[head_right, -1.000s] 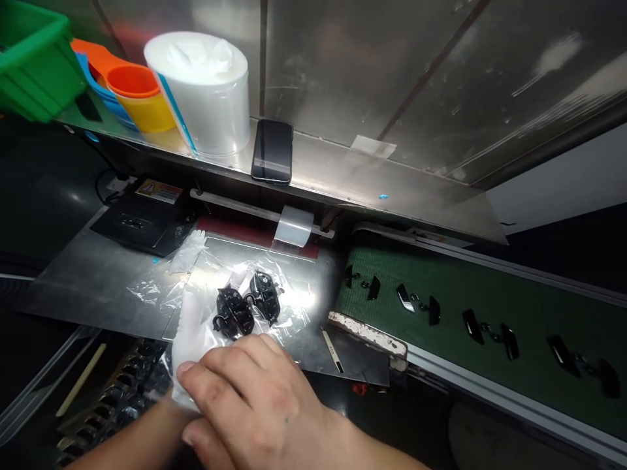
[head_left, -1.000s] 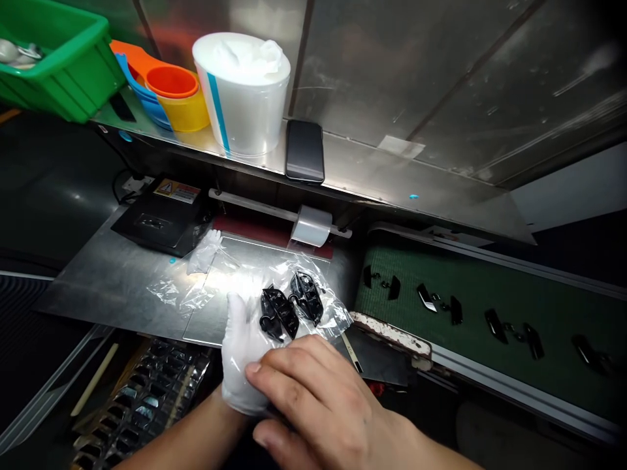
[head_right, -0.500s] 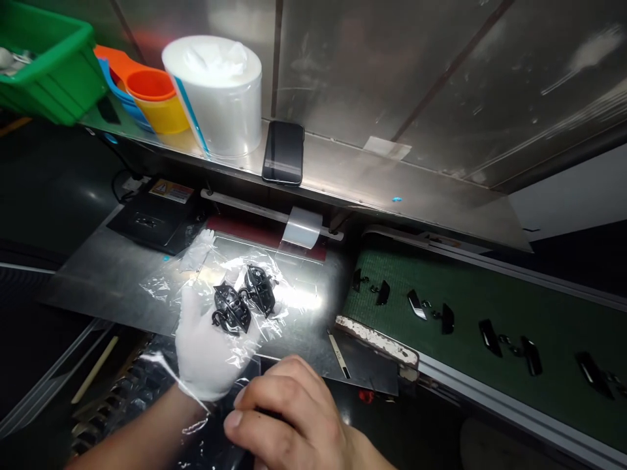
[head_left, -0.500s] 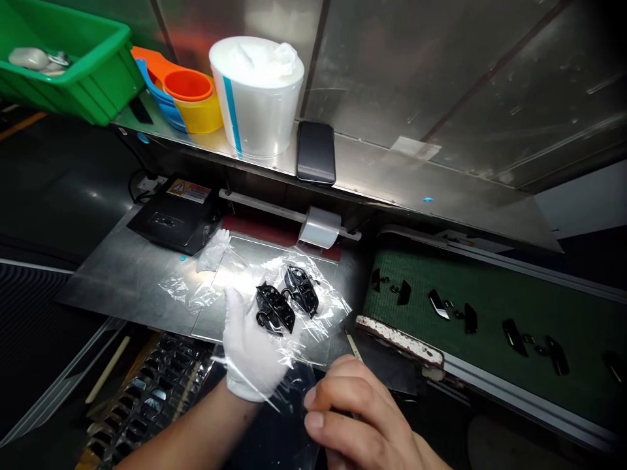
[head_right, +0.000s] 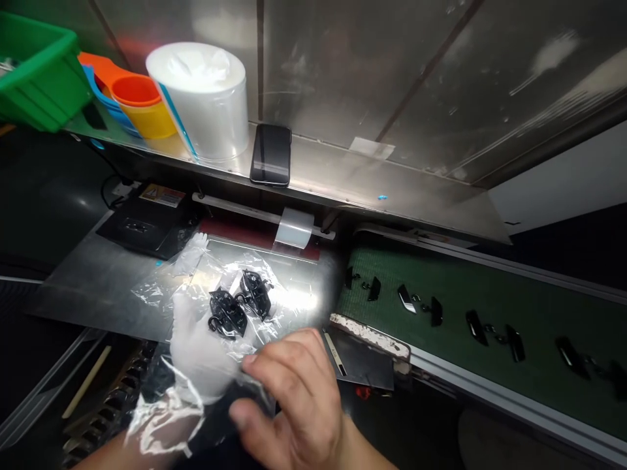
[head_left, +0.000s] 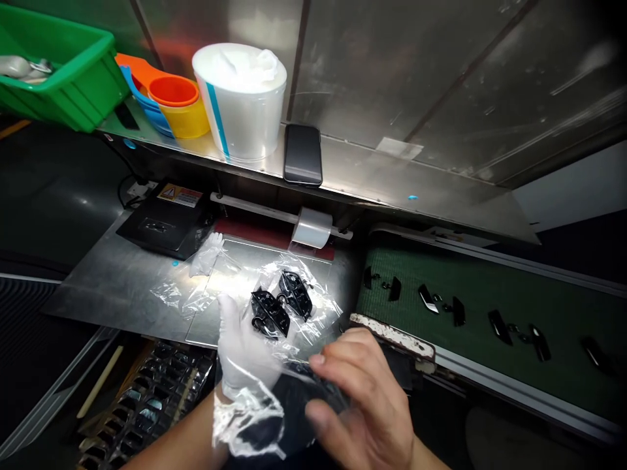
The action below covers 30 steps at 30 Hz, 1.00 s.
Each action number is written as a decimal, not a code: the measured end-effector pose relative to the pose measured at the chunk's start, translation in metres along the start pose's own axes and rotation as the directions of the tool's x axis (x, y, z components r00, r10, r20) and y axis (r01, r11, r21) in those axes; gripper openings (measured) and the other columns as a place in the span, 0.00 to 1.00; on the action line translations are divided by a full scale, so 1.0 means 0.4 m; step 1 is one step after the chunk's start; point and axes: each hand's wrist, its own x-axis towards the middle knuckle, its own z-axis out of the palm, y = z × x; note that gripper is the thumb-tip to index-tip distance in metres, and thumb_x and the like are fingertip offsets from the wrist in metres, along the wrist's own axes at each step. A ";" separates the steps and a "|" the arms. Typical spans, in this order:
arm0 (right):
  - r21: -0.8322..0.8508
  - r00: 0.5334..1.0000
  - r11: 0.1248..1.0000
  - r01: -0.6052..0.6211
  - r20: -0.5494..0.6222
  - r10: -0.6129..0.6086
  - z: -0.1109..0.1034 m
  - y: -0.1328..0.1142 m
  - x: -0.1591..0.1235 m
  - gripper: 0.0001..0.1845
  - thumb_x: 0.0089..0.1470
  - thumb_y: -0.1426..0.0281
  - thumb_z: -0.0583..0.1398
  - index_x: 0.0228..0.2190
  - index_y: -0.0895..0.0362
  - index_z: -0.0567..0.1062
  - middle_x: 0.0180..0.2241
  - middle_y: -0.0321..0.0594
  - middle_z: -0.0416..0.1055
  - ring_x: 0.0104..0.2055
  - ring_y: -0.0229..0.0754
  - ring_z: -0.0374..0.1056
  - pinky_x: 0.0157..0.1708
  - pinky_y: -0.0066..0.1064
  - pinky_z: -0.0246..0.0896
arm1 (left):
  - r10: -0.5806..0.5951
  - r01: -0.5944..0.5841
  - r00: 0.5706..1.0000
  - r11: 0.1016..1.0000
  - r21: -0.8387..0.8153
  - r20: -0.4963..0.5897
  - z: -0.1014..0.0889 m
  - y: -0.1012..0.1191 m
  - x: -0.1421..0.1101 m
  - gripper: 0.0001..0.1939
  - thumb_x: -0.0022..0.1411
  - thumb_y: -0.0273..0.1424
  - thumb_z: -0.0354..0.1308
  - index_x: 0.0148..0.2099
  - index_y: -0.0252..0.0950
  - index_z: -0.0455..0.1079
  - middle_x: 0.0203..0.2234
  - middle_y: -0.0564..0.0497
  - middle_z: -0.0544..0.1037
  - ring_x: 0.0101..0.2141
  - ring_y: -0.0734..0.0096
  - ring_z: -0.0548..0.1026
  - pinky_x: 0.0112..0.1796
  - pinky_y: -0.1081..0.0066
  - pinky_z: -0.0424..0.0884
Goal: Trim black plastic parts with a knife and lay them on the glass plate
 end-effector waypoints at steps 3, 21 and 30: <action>0.020 0.983 0.984 -0.177 -0.050 0.178 0.000 0.019 0.001 0.11 0.62 0.78 0.61 0.45 0.56 0.76 0.36 0.41 0.75 0.38 0.45 0.69 0.38 0.39 0.66 | -0.040 0.039 0.999 0.999 -0.032 -0.016 -0.006 -0.001 -0.002 0.47 0.63 0.69 0.41 0.61 0.37 0.75 0.49 0.42 0.83 0.50 0.54 0.80 0.56 0.57 0.74; -0.114 0.938 0.931 -0.346 -0.047 0.343 -0.039 0.091 0.035 0.10 0.67 0.74 0.59 0.30 0.55 0.72 0.29 0.36 0.70 0.35 0.42 0.65 0.37 0.36 0.60 | 0.006 -0.007 1.000 0.993 0.115 0.008 -0.056 -0.045 -0.026 0.43 0.62 0.66 0.51 0.64 0.41 0.73 0.60 0.41 0.77 0.65 0.41 0.67 0.65 0.48 0.63; -0.289 0.885 0.840 -0.458 -0.062 0.461 -0.029 0.126 0.008 0.15 0.66 0.67 0.61 0.26 0.54 0.69 0.26 0.34 0.67 0.32 0.42 0.63 0.37 0.37 0.56 | 0.064 0.021 0.970 0.941 0.339 -0.236 -0.043 -0.043 -0.023 0.22 0.71 0.31 0.59 0.65 0.43 0.71 0.60 0.45 0.78 0.62 0.49 0.72 0.64 0.49 0.67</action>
